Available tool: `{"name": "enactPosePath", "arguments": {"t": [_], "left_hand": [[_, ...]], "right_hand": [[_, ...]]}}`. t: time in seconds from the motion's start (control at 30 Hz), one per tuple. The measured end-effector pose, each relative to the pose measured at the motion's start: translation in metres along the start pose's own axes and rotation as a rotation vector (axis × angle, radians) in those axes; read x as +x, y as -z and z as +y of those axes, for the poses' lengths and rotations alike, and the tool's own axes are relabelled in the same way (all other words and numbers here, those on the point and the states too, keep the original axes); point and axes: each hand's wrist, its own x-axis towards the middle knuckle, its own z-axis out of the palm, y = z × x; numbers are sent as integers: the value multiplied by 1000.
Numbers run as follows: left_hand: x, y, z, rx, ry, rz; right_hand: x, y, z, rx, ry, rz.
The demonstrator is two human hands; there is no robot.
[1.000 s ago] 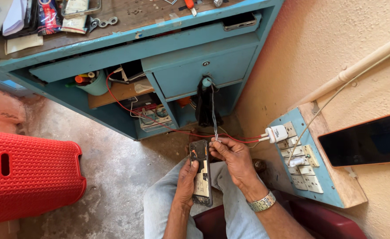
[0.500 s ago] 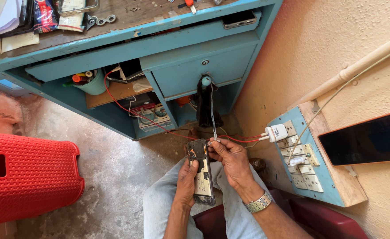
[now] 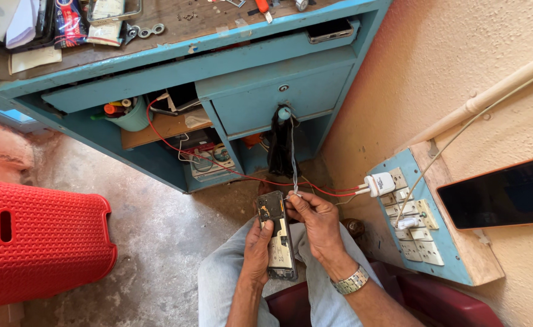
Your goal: The person disassembles a phone, removes components such as the battery and internal panels, and uses a tool to pry and clean parts of the device's interior.
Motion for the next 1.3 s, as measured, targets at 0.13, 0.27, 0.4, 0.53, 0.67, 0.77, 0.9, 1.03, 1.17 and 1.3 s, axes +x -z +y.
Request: {"name": "enactPosePath", "arguments": {"t": [0.13, 0.27, 0.4, 0.53, 0.67, 0.77, 0.9, 1.03, 1.17, 1.3], "left_hand": [[0, -1, 0, 7, -18, 5], [0, -2, 0, 63, -51, 13], [0, -4, 0, 88, -69, 15], [-1, -3, 2, 92, -83, 4], [-2, -1, 2, 96, -76, -8], [-1, 0, 1, 121, -87, -9], [3, -2, 3, 119, -111, 8], [-2, -6, 11, 131, -120, 58], [-4, -24, 20, 73, -92, 115], [1, -52, 23, 248, -216, 113]], "right_hand": [[-1, -4, -2, -27, 54, -13], [-5, -7, -8, -161, 165, -41], [-5, -7, -10, -208, 176, -65], [-6, -8, -6, -207, 158, -80], [-8, -9, -9, -226, 152, -89], [-8, -10, -13, -218, 131, -99], [-8, -8, -10, -103, 146, -46], [12, 16, -12, -185, 176, 76], [2, 23, -16, -229, -42, -79], [-36, 7, -24, 69, -433, -243]]}}
